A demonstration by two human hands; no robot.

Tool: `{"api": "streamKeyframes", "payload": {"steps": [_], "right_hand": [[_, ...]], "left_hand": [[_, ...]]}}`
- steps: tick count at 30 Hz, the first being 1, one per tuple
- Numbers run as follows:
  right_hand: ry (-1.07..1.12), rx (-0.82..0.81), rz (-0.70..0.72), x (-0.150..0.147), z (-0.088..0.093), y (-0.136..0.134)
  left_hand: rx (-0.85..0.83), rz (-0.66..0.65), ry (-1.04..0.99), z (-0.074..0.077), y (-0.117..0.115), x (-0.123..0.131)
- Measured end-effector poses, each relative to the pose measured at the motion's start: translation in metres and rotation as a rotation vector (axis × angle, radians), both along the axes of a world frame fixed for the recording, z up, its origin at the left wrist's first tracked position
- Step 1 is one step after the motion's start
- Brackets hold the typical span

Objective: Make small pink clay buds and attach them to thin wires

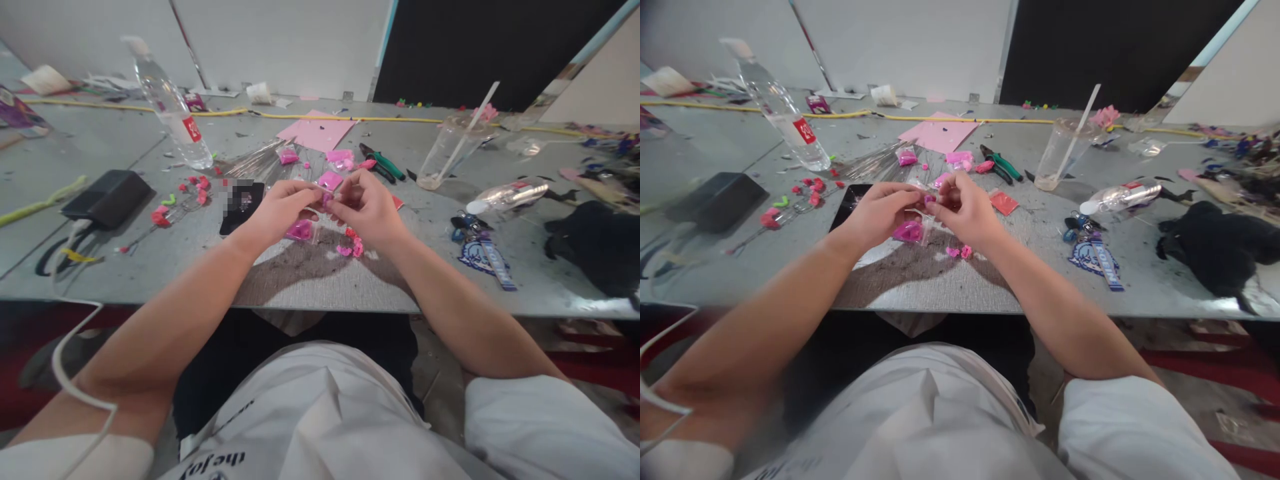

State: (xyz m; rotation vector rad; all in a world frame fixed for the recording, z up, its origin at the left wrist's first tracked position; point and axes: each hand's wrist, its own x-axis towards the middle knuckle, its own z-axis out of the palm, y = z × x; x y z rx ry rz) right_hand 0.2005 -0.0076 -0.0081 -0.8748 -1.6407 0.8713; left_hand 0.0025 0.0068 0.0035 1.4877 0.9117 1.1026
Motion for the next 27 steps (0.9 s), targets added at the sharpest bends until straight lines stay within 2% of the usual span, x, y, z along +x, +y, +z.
{"api": "streamKeyframes", "payload": {"steps": [3, 6, 11, 14, 19, 23, 27], "right_hand": [[-0.167, 0.111, -0.045, 0.007, 0.001, 0.002], [-0.304, 0.252, -0.082, 0.011, 0.001, 0.006], [-0.337, 0.466, -0.058, 0.012, 0.002, 0.009], [-0.349, 0.448, -0.083, 0.010, 0.005, 0.006], [-0.321, 0.377, -0.094, 0.004, 0.006, 0.000], [-0.307, 0.353, -0.141, 0.001, 0.002, 0.000], [-0.342, 0.413, -0.142, 0.002, -0.002, 0.003]], "left_hand": [[-0.015, -0.089, -0.051, -0.001, 0.000, -0.001], [-0.035, -0.107, -0.133, -0.003, 0.001, -0.002], [-0.246, -0.087, -0.307, 0.000, 0.001, -0.001], [-0.303, -0.051, -0.358, 0.001, 0.001, 0.002], [-0.301, 0.041, -0.362, -0.003, 0.003, 0.003], [-0.293, -0.007, -0.287, -0.007, 0.006, 0.001], [-0.281, -0.052, -0.259, -0.008, 0.007, -0.003]]}}
